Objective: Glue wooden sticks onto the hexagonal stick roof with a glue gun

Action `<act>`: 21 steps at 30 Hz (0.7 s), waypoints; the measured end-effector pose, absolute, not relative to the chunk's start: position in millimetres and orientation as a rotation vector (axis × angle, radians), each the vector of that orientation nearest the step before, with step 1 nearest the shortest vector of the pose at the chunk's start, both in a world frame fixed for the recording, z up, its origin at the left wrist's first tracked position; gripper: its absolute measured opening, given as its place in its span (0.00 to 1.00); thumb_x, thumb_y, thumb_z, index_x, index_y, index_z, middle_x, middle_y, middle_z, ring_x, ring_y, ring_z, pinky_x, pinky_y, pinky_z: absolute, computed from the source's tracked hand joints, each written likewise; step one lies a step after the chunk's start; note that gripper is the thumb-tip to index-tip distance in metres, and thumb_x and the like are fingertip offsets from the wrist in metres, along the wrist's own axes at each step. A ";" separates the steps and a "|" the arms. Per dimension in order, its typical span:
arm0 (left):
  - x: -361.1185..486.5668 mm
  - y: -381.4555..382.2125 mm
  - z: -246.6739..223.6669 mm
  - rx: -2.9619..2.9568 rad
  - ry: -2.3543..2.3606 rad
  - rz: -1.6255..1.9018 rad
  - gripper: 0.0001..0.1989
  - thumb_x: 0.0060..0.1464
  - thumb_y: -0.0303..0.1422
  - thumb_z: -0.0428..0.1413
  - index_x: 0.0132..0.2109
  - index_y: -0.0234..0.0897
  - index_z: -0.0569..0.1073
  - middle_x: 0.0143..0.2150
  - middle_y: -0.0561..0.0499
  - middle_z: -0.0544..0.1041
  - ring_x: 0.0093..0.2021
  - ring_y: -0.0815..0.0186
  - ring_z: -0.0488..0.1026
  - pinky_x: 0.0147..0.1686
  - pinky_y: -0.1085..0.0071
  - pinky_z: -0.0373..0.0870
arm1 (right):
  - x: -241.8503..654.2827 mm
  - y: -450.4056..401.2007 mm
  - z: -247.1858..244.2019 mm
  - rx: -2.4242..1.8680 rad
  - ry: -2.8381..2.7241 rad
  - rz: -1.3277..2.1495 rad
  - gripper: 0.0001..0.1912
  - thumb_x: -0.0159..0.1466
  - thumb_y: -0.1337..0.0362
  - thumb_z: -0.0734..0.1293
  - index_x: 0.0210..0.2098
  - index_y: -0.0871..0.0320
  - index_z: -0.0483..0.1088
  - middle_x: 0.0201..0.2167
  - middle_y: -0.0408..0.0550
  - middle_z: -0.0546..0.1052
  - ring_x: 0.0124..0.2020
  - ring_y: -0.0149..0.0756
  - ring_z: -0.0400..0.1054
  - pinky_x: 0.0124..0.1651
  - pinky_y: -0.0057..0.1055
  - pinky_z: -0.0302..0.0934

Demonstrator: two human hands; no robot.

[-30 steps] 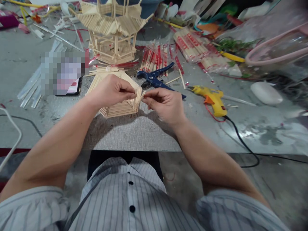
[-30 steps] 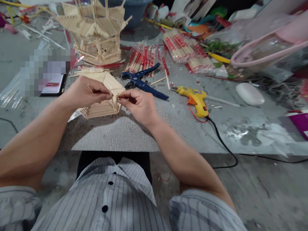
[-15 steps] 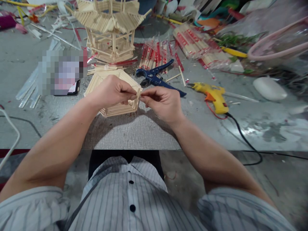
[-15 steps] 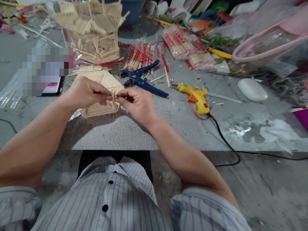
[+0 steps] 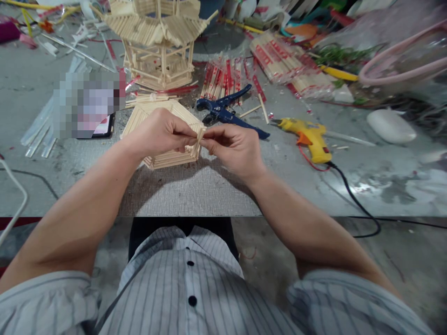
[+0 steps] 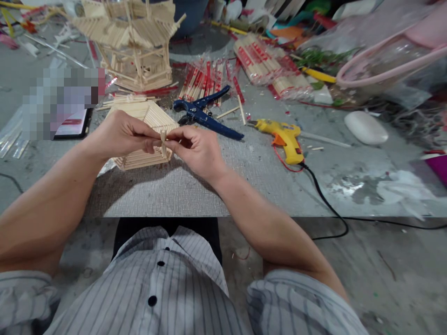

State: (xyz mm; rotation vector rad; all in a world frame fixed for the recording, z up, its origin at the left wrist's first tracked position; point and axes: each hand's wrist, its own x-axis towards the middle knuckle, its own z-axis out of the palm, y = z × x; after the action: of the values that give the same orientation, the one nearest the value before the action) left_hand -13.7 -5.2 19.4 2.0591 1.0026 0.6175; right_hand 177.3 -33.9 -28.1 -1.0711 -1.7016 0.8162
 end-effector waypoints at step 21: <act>-12.9 -3.1 15.2 2.155 0.958 0.948 0.17 0.50 0.37 0.59 0.47 0.35 0.78 0.24 0.53 0.74 0.23 0.72 0.68 0.24 0.74 0.63 | 178.1 -33.8 -28.3 -1.021 -1.751 0.752 0.08 0.59 0.59 0.69 0.32 0.58 0.75 0.28 0.43 0.76 0.28 0.28 0.66 0.32 0.28 0.60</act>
State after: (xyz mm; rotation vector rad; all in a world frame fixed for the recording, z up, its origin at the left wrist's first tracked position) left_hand -12.9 -3.1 15.2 2.1547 0.9579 0.9484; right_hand 178.1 -33.8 -28.3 -1.0210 -1.7509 0.7515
